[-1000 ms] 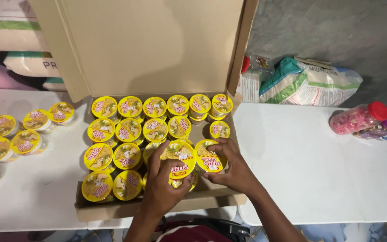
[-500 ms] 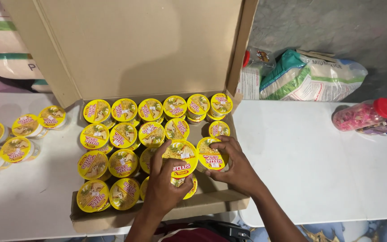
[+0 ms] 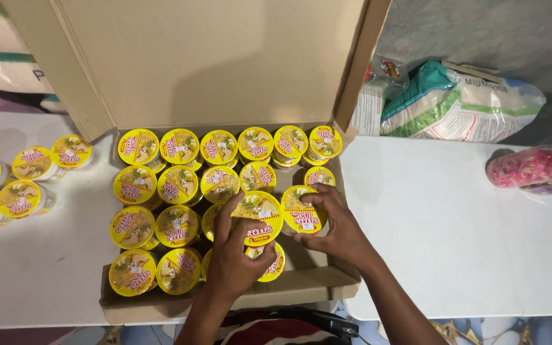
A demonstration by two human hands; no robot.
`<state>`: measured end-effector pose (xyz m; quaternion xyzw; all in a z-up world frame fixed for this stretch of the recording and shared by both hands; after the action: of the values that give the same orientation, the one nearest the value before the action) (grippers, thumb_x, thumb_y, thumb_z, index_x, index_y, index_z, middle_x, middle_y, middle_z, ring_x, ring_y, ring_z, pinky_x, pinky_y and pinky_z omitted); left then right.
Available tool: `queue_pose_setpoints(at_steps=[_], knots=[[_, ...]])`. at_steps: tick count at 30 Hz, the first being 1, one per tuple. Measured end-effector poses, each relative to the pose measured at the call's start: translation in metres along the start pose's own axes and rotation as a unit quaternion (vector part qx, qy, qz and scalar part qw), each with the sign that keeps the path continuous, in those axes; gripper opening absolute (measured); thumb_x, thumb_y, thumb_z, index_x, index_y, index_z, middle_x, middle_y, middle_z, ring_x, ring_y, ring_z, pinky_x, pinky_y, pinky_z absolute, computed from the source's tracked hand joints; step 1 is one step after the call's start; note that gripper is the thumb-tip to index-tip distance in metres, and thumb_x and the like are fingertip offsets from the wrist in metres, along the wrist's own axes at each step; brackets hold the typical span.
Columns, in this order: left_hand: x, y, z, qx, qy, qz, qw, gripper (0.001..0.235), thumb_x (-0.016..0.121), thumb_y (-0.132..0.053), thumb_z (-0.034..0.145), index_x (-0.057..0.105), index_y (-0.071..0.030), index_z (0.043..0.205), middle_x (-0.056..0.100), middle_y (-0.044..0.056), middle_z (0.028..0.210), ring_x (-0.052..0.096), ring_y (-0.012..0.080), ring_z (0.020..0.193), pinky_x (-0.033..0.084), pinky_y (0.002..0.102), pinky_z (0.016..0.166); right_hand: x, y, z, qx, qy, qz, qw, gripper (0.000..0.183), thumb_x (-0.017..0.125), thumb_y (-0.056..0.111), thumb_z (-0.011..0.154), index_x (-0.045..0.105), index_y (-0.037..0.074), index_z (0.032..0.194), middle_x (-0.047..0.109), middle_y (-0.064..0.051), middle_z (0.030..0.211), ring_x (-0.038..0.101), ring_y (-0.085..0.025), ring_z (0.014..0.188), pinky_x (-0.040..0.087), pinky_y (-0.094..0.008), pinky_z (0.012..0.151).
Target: Packing and organizing instant noodle cup containers into a cardboard box on a table.
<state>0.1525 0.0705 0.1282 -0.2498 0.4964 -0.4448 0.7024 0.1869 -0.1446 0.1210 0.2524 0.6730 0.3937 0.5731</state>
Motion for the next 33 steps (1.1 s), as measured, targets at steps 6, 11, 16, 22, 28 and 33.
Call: queue_pose_setpoints(at_steps=[6,11,16,22,28,33], knots=[[-0.004,0.006,0.001,-0.002,-0.007,0.01,1.0,0.043,0.085,-0.009,0.067,0.064,-0.007,0.104,0.043,0.024,0.151,0.048,0.0444,0.138,0.046,0.048,0.109,0.008,-0.04,0.013,0.02,-0.029,-0.047,0.998,0.067,0.092,0.021,0.066,0.059,0.009,0.123,0.045,-0.019,0.147,0.042,-0.036,0.144,0.039,-0.041,0.114],[-0.011,0.004,-0.002,0.001,-0.016,0.028,0.999,0.042,0.085,-0.009,0.068,0.064,-0.007,0.104,0.043,0.025,0.151,0.045,0.0455,0.139,0.043,0.051,0.112,0.02,-0.067,0.012,0.076,-0.015,-0.093,0.993,0.068,0.091,0.019,0.066,0.058,0.008,0.125,0.041,-0.021,0.149,0.038,-0.039,0.143,0.041,-0.043,0.112],[-0.016,0.005,-0.005,-0.004,-0.019,0.036,0.999,0.041,0.086,-0.008,0.068,0.064,-0.007,0.103,0.043,0.024,0.152,0.045,0.0451,0.14,0.043,0.051,0.112,0.037,-0.104,0.013,0.128,0.007,-0.129,0.983,0.068,0.09,0.019,0.069,0.057,0.008,0.127,0.039,-0.021,0.15,0.039,-0.041,0.141,0.043,-0.043,0.111],[-0.016,0.008,-0.008,-0.02,-0.011,0.022,1.0,0.042,0.085,-0.007,0.067,0.064,-0.006,0.103,0.043,0.024,0.152,0.046,0.0447,0.14,0.044,0.05,0.112,0.065,-0.158,0.037,0.078,0.003,-0.157,0.985,0.077,0.093,0.019,0.062,0.055,0.008,0.127,0.038,-0.023,0.151,0.045,-0.045,0.135,0.046,-0.046,0.107],[-0.016,0.009,-0.008,-0.021,-0.006,0.027,0.999,0.045,0.085,-0.007,0.067,0.062,-0.007,0.106,0.043,0.025,0.151,0.045,0.0453,0.14,0.044,0.051,0.112,0.089,-0.172,0.074,-0.009,0.015,-0.252,0.968,0.082,0.093,0.027,0.059,0.056,0.014,0.13,0.043,-0.017,0.149,0.043,-0.043,0.135,0.04,-0.055,0.109],[-0.018,0.01,-0.01,-0.025,-0.014,0.035,0.999,0.047,0.085,-0.007,0.066,0.061,-0.008,0.107,0.042,0.027,0.15,0.044,0.0464,0.141,0.043,0.052,0.113,0.097,-0.184,0.089,-0.001,0.02,-0.27,0.963,0.078,0.091,0.028,0.058,0.057,0.017,0.127,0.043,-0.008,0.154,0.036,-0.04,0.137,0.031,-0.058,0.109]])
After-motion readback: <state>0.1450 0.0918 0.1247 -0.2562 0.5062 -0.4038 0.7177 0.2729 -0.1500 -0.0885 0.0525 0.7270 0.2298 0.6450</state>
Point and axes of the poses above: each hand's wrist, its own z-axis towards the middle knuckle, its own x-axis out of the palm, y = z × x, the point moved 6 cm from there along z, towards the middle knuckle
